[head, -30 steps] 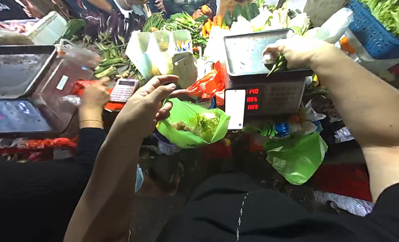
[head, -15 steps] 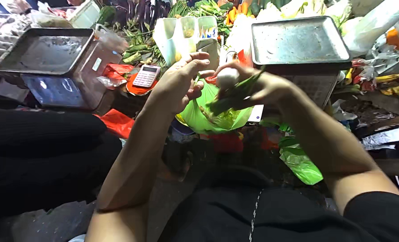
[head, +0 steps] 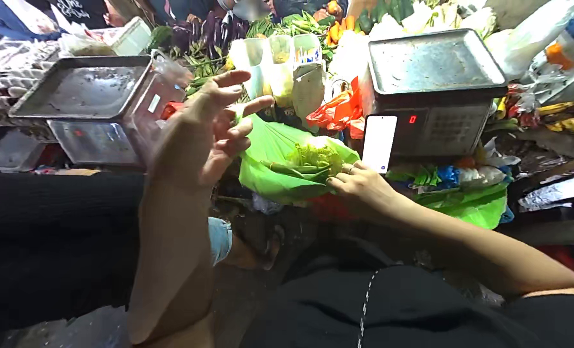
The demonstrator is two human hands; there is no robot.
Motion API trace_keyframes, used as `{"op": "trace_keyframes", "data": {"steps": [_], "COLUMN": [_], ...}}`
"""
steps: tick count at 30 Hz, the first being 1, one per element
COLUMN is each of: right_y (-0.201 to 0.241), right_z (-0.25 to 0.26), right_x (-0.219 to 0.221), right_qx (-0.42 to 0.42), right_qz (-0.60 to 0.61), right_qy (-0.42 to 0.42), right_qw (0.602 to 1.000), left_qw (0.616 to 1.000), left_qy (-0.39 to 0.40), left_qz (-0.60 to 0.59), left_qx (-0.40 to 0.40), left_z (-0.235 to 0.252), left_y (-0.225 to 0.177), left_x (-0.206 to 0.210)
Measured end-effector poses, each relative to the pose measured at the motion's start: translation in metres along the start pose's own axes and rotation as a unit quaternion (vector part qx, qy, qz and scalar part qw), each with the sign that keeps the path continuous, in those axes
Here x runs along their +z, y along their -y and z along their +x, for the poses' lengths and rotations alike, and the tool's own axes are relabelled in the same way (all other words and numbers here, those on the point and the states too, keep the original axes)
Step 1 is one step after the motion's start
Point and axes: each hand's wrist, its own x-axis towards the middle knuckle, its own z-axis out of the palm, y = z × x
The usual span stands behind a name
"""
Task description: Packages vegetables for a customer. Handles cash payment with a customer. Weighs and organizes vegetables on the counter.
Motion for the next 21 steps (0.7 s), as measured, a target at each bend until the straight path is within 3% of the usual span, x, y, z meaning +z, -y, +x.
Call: {"op": "trace_keyframes", "data": {"steps": [4,7,10,14,18,21], "right_y": [0.004,0.008,0.006,-0.017,-0.072,-0.128], "right_z": [0.009,0.041,0.083,0.118,0.116,0.118], "right_x": [-0.048,-0.091,-0.118,-0.159,-0.210,-0.254], "right_qx": [-0.109,-0.181,-0.150,-0.071,-0.038,-0.018], "right_qz": [-0.124,-0.031,0.156,0.335,0.351,0.318], "right_qy": [-0.024,-0.124,-0.227,-0.289,-0.251,-0.233], "right_qw": [0.986,0.975,0.949,0.894,0.901,0.919], "left_qw": [0.990,0.950,0.930,0.918,0.922,0.903], "left_qy": [0.061,0.105,0.129,0.090,0.028,0.023], "left_qz": [0.121,0.263,0.283,0.287,0.291,0.264], "left_qx": [0.043,0.132,0.197,0.257,0.253,0.339], "left_z": [-0.010,-0.007,0.005,0.034,0.081,0.124], "left_y": [-0.016,-0.030,-0.051,-0.083,-0.116,-0.134], "left_x": [-0.026,-0.020,0.014,0.064,0.111,0.148]}}
